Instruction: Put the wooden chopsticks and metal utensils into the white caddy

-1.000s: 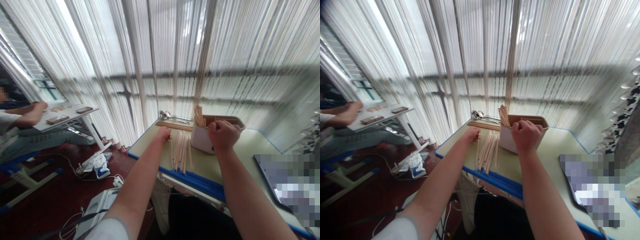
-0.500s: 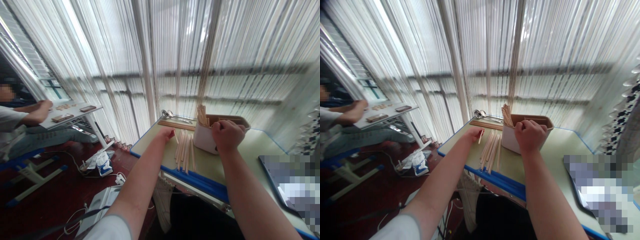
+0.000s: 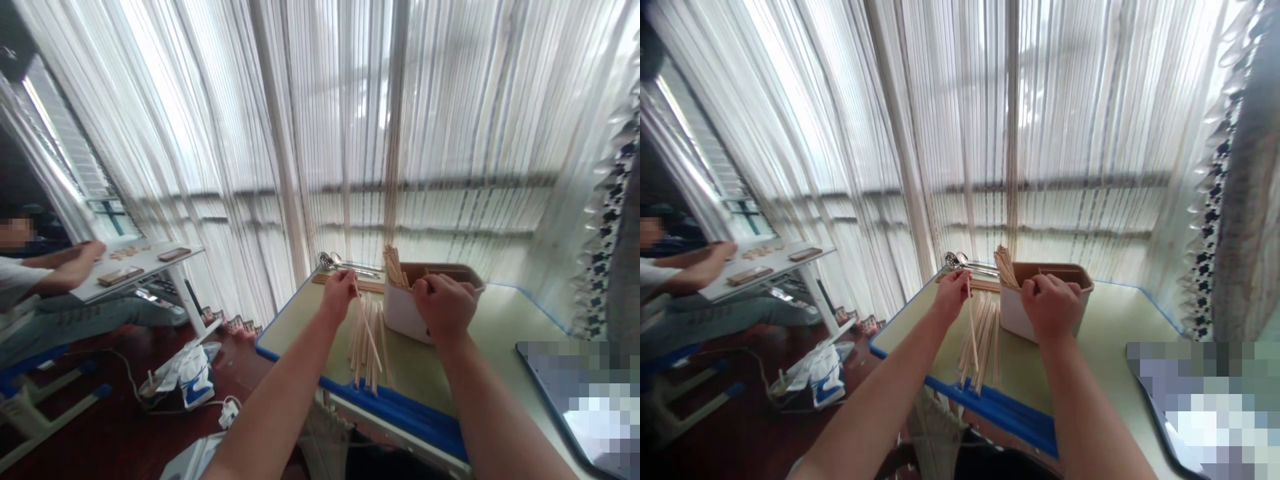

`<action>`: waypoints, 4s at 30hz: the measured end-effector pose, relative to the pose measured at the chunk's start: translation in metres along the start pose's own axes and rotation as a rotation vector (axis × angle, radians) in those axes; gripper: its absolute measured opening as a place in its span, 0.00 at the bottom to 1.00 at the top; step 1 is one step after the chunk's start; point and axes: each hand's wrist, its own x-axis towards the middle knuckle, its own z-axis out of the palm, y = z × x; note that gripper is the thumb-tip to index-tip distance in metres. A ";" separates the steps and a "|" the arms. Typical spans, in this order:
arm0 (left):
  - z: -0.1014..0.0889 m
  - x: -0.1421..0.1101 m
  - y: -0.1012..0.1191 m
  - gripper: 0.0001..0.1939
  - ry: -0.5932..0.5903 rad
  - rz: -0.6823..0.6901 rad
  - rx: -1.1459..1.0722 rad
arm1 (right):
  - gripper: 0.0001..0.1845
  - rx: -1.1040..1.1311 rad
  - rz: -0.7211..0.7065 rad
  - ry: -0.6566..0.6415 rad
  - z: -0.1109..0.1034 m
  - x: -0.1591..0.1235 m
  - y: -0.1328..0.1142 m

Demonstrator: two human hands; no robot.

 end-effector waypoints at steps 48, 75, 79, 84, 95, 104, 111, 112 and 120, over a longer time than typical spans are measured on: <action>-0.034 0.058 -0.060 0.24 -0.130 0.411 1.620 | 0.15 -0.112 0.069 -0.038 -0.007 0.003 -0.008; -0.035 0.057 -0.066 0.19 -0.239 0.389 1.653 | 0.13 0.096 -0.350 0.051 -0.025 -0.013 -0.039; -0.035 0.053 -0.062 0.17 -0.235 0.433 1.631 | 0.15 0.183 -0.469 -0.367 -0.020 -0.027 -0.071; -0.033 0.048 -0.057 0.13 -0.255 0.462 1.599 | 0.21 -0.132 -0.169 -0.852 0.002 -0.039 -0.090; -0.022 0.031 -0.048 0.11 -0.341 0.476 1.466 | 0.18 -0.074 0.009 -1.009 0.018 -0.054 -0.082; -0.023 0.033 -0.052 0.12 -0.354 0.432 1.450 | 0.15 0.069 -0.081 -1.016 0.021 -0.053 -0.070; -0.019 0.037 -0.051 0.12 -0.289 0.420 1.453 | 0.16 0.096 -0.144 -1.035 0.021 -0.048 -0.068; -0.019 0.038 -0.051 0.11 -0.286 0.421 1.455 | 0.16 0.099 -0.151 -1.036 0.021 -0.048 -0.068; -0.019 0.045 -0.058 0.11 -0.267 0.412 1.469 | 0.16 0.064 -0.193 -1.018 0.019 -0.046 -0.068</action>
